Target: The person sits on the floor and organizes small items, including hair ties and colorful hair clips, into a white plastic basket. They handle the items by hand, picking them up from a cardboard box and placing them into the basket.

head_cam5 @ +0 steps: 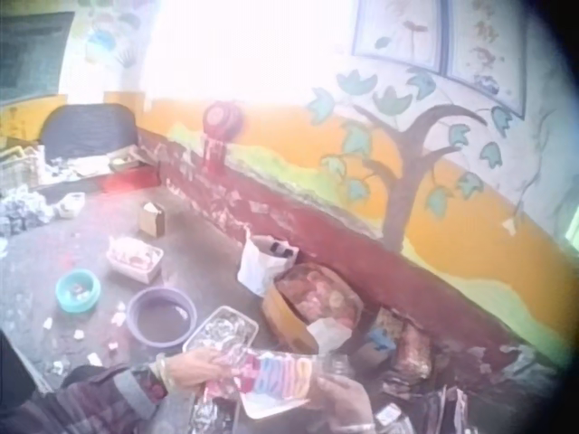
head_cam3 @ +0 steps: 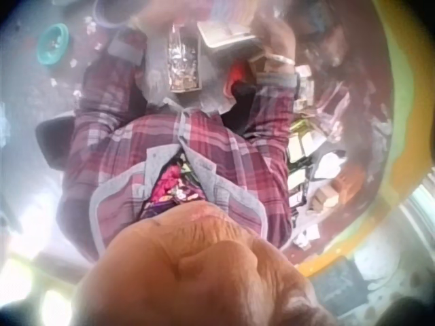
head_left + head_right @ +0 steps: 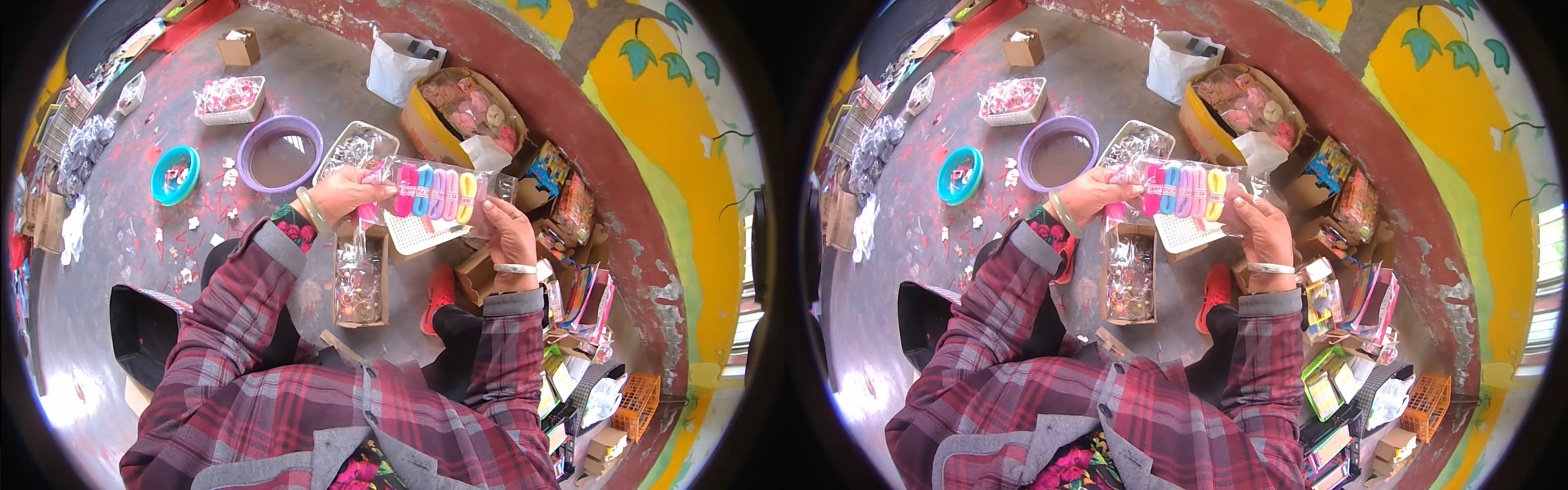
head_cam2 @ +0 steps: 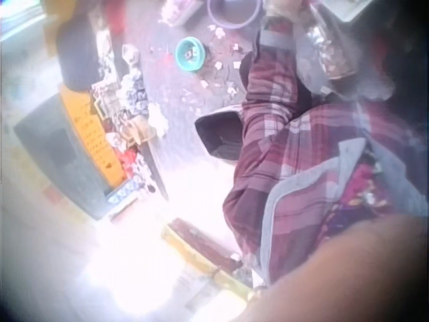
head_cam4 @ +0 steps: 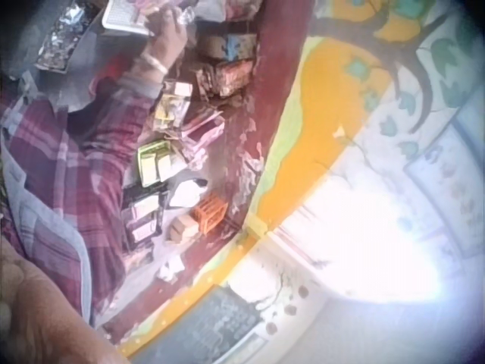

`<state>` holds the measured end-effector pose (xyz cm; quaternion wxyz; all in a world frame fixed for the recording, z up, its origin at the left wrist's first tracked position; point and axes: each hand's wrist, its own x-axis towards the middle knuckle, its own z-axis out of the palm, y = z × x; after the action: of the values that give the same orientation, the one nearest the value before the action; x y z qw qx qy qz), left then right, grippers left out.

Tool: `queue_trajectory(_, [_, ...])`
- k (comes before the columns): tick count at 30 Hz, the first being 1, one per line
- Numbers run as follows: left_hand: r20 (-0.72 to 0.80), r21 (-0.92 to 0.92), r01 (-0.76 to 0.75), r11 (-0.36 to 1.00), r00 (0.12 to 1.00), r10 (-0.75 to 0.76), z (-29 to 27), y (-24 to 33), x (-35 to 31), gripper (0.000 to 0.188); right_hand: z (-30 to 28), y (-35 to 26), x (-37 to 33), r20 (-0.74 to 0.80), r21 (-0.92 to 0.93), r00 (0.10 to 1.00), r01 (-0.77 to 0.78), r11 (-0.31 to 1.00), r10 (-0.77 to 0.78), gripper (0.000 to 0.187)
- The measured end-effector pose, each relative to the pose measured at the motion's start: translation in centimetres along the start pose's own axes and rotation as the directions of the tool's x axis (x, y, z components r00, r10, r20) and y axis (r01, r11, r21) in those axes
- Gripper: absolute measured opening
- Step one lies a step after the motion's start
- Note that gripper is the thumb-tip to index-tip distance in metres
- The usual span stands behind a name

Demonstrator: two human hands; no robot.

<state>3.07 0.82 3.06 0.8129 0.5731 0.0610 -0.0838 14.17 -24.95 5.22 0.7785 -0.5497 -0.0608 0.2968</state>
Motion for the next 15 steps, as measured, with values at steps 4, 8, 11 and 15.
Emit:
queue_trajectory(4, [-0.063, -0.005, 0.015, 1.0, 0.998, -0.015, -0.7, -0.6, -0.8, 0.023, -0.1, -0.3, 0.0, -0.04, -0.066, 0.999, 0.029, 0.997, -0.032, 0.019])
queue_trajectory(8, [-0.128, 0.012, 0.054, 0.998, 0.99, -0.052, -1.1, -0.7, -1.1, 0.021, 0.5, -0.2, 0.3, -0.062, -0.116, 0.995, 0.066, 0.991, -0.073, 0.018])
queue_trajectory(11, [-0.056, -0.113, 0.025, 0.993, 0.998, -0.032, -1.0, -0.3, -1.5, 0.022, 1.2, -0.3, 0.0, -0.093, -0.148, 0.99, 0.09, 0.985, -0.104, 0.016])
queue_trajectory(15, [-0.089, -0.128, 0.024, 0.991, 0.995, -0.036, -0.9, -0.4, -1.5, 0.022, 1.4, -0.3, -0.1, -0.108, -0.161, 0.98, 0.149, 0.976, -0.168, 0.015])
